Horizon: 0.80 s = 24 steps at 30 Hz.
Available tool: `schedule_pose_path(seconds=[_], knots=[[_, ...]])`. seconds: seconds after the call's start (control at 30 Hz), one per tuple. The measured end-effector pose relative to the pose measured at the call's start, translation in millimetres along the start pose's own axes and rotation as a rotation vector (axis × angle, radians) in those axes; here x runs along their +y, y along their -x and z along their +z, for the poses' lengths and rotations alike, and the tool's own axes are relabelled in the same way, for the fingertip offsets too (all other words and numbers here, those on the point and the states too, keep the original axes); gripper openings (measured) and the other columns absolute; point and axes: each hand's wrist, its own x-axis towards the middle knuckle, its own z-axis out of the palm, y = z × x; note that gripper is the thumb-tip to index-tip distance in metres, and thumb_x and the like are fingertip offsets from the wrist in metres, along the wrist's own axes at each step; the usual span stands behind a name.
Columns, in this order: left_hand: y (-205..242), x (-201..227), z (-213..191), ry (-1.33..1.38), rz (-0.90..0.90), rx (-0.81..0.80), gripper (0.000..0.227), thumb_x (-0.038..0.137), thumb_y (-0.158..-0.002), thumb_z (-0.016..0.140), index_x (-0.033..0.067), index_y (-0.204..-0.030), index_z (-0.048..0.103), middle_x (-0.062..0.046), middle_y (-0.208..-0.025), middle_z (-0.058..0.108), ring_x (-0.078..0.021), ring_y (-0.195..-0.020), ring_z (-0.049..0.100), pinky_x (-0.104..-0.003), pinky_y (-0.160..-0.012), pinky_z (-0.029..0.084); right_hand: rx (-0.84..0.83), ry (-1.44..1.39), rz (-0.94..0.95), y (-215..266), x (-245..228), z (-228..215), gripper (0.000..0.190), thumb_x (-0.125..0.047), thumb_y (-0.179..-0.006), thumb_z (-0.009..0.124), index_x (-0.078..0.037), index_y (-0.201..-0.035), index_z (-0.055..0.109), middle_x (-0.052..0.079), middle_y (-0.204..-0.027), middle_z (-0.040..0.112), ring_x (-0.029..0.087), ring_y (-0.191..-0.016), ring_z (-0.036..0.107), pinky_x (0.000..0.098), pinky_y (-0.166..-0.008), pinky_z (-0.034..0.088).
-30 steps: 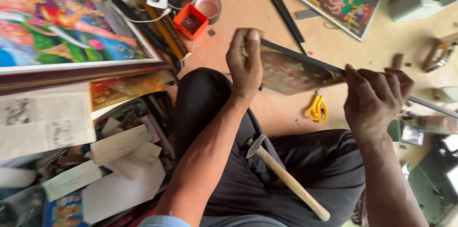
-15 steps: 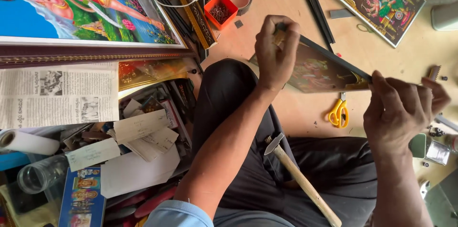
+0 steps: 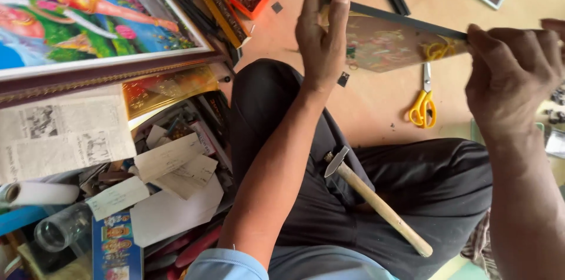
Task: Assembling a picture into a frame and securing it using small nails and a hammer.
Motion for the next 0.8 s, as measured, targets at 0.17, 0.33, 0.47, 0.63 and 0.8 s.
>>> schedule_pose_path(seconds=[0.17,0.33,0.47,0.63,0.8], knots=[[-9.0,-5.3,-6.4,0.019,0.004,0.025,0.015,0.02,-0.107,0.061,0.0057,-0.104,0.057,0.001,-0.091,0.058,-0.0062,-0.083,0.055,-0.025,-0.079,0.049,0.063,0.107,-0.125,-32.9,-23.0,-22.1,0.004,-0.015,-0.11,0.079,-0.015,-0.114,0.081,-0.001,-0.1,0.072,0.019,-0.094,0.061,0.0381,-0.103,0.041],[-12.7,-12.5,-13.1,0.065,-0.023,0.102,0.013,0.016,-0.11,0.059,0.0053,-0.104,0.058,0.002,-0.088,0.054,-0.0046,-0.081,0.051,-0.022,-0.072,0.045,-0.009,0.053,-0.09,-27.6,-48.9,-38.5,0.014,-0.009,-0.104,0.071,-0.014,-0.117,0.075,0.0,-0.109,0.071,0.02,-0.097,0.059,0.033,-0.097,0.042],[-7.6,-15.4,-4.4,0.052,0.0,0.052,0.012,0.018,-0.109,0.059,0.0059,-0.109,0.058,0.003,-0.088,0.055,-0.0031,-0.078,0.051,-0.021,-0.069,0.044,-0.076,-0.07,0.061,12.0,-26.0,-16.7,0.021,-0.004,-0.107,0.065,-0.011,-0.126,0.072,0.001,-0.112,0.067,0.02,-0.099,0.058,0.0299,-0.092,0.044],[-2.3,-23.1,-2.7,0.09,0.03,0.018,0.013,0.018,-0.114,0.059,0.0063,-0.11,0.058,0.001,-0.092,0.058,-0.0032,-0.081,0.054,-0.02,-0.072,0.046,-0.017,-0.052,-0.038,-12.9,-33.2,-23.8,0.021,0.0,-0.106,0.07,-0.01,-0.123,0.073,0.002,-0.109,0.066,0.021,-0.098,0.057,0.0312,-0.09,0.045],[-10.4,1.0,-4.1,0.059,0.037,0.099,0.015,0.016,-0.109,0.059,0.008,-0.121,0.054,0.0,-0.102,0.056,-0.0057,-0.084,0.057,-0.024,-0.074,0.055,0.038,-0.027,-0.094,-27.7,-21.6,-26.1,0.021,0.002,-0.104,0.072,-0.01,-0.121,0.074,0.002,-0.108,0.065,0.021,-0.097,0.056,0.0315,-0.089,0.044]])
